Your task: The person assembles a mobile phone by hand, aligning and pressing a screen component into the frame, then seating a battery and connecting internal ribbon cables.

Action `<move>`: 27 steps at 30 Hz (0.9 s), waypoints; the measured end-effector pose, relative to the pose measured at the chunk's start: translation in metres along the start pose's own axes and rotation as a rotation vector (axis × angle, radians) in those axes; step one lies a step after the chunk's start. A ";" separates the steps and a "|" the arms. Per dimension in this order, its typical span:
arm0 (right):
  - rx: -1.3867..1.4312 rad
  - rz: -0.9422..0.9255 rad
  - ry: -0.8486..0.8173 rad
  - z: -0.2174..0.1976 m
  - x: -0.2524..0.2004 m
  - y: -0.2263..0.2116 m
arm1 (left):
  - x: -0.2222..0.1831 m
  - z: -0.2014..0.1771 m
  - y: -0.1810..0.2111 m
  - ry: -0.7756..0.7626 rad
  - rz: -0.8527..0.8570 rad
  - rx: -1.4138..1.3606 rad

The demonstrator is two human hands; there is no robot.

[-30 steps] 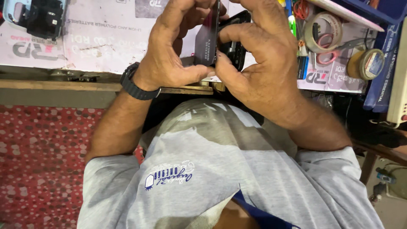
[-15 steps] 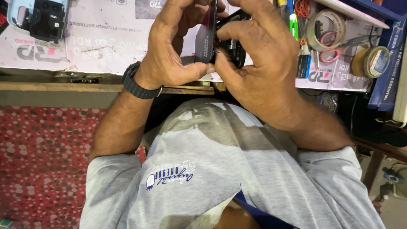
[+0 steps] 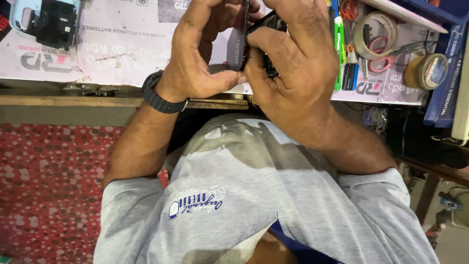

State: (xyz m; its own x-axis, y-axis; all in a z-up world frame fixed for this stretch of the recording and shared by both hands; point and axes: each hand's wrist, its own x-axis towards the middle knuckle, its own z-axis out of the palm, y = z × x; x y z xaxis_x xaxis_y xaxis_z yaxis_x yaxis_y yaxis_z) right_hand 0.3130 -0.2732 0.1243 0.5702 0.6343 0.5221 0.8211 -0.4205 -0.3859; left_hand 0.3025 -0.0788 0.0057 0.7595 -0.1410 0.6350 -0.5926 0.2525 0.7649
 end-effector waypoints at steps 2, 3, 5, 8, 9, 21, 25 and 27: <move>-0.023 -0.015 0.018 0.002 0.000 -0.001 | -0.001 0.000 0.000 0.004 -0.001 0.005; -0.041 -0.025 0.027 0.003 0.000 -0.001 | -0.002 0.001 0.001 0.010 -0.003 -0.003; -0.073 -0.043 0.037 0.005 0.000 -0.002 | -0.003 0.000 0.000 0.010 -0.003 -0.011; -0.029 -0.038 0.031 0.005 -0.001 0.000 | -0.003 -0.002 -0.003 0.004 0.008 -0.010; -0.017 -0.037 0.030 0.006 -0.001 0.000 | -0.004 -0.002 -0.004 0.004 0.016 -0.003; -0.049 -0.068 0.052 0.011 -0.002 0.003 | -0.005 -0.003 -0.008 0.003 0.040 0.021; -0.064 -0.067 0.057 0.012 -0.002 0.003 | -0.005 -0.003 -0.009 0.004 0.041 0.024; -0.057 -0.064 0.062 0.013 -0.002 0.003 | -0.006 -0.003 -0.009 0.006 0.037 0.025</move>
State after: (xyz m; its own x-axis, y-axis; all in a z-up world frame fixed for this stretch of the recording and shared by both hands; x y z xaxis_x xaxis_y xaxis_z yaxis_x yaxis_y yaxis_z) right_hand 0.3144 -0.2674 0.1125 0.5152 0.6208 0.5909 0.8553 -0.4174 -0.3071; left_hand 0.3043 -0.0775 -0.0050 0.7385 -0.1261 0.6624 -0.6268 0.2336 0.7433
